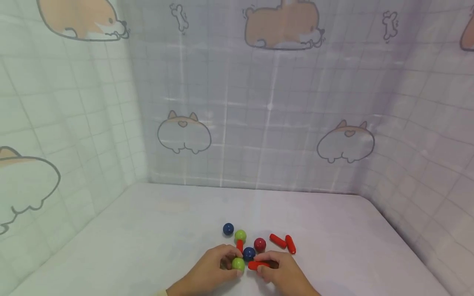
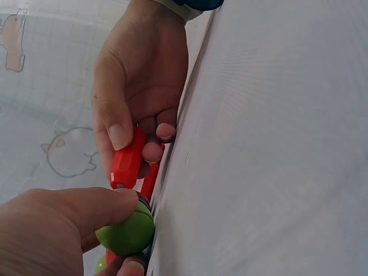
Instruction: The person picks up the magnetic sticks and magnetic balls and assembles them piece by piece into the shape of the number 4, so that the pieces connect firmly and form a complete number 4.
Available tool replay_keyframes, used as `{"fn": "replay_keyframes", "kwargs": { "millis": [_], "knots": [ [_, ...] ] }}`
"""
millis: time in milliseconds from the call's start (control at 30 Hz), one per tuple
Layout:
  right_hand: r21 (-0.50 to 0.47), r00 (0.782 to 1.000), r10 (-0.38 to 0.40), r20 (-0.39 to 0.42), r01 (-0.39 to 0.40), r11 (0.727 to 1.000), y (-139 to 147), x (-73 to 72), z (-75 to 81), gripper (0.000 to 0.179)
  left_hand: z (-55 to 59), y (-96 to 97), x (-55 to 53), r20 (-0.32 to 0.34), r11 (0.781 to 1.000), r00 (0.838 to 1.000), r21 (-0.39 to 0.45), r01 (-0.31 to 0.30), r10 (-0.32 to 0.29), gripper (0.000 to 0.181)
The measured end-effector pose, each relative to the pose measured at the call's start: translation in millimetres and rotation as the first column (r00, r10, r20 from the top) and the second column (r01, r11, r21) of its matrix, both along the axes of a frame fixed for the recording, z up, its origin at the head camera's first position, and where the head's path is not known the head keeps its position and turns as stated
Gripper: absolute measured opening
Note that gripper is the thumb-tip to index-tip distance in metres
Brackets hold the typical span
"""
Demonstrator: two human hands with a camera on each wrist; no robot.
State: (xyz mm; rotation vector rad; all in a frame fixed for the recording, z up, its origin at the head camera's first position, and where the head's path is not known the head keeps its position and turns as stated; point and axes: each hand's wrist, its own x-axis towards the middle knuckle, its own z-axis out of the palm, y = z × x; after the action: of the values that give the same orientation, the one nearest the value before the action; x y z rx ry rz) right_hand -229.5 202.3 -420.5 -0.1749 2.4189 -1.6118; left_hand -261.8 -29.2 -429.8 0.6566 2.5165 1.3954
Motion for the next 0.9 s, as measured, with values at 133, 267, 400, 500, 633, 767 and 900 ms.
{"fn": "replay_keyframes", "kwargs": {
  "millis": [133,267,400,500,633,767,900],
  "knots": [
    [0.005,1.0,-0.005,0.006,0.005,1.0,0.1,0.0,-0.5,0.034,-0.1,2.0,-0.1,0.012,1.0,1.0,-0.006,-0.007,0.007,0.023],
    [-0.005,1.0,0.002,0.0,-0.002,1.0,-0.3,-0.2,-0.4,0.034,-0.3,1.2,-1.5,0.012,1.0,1.0,-0.016,-0.008,0.009,0.024],
    [-0.005,1.0,0.001,0.005,-0.001,1.0,-1.7,0.9,-1.1,0.033,-1.7,0.8,-2.3,0.007,1.0,1.0,-0.027,-0.002,0.002,0.024],
    [0.011,1.0,-0.01,0.018,0.01,1.0,-3.1,1.9,-2.4,0.034,-3.4,0.5,-1.9,0.015,1.0,1.0,-0.021,0.005,-0.005,0.023],
    [0.018,1.0,-0.015,0.022,0.014,1.0,-3.6,1.7,-3.0,0.034,-4.4,-0.3,-1.1,0.019,1.0,1.0,-0.009,0.01,-0.01,0.023],
    [-0.008,1.0,0.005,0.014,-0.005,1.0,-2.7,0.4,-2.2,0.032,-3.3,-0.5,-1.0,0.013,1.0,1.0,-0.004,0.011,-0.011,0.024],
    [-0.034,0.999,0.034,-0.008,-0.035,0.999,-2.2,-1.2,-1.9,0.03,-2.3,-0.5,-1.4,0.007,1.0,1.0,-0.002,0.011,-0.011,0.025]
  ]
}}
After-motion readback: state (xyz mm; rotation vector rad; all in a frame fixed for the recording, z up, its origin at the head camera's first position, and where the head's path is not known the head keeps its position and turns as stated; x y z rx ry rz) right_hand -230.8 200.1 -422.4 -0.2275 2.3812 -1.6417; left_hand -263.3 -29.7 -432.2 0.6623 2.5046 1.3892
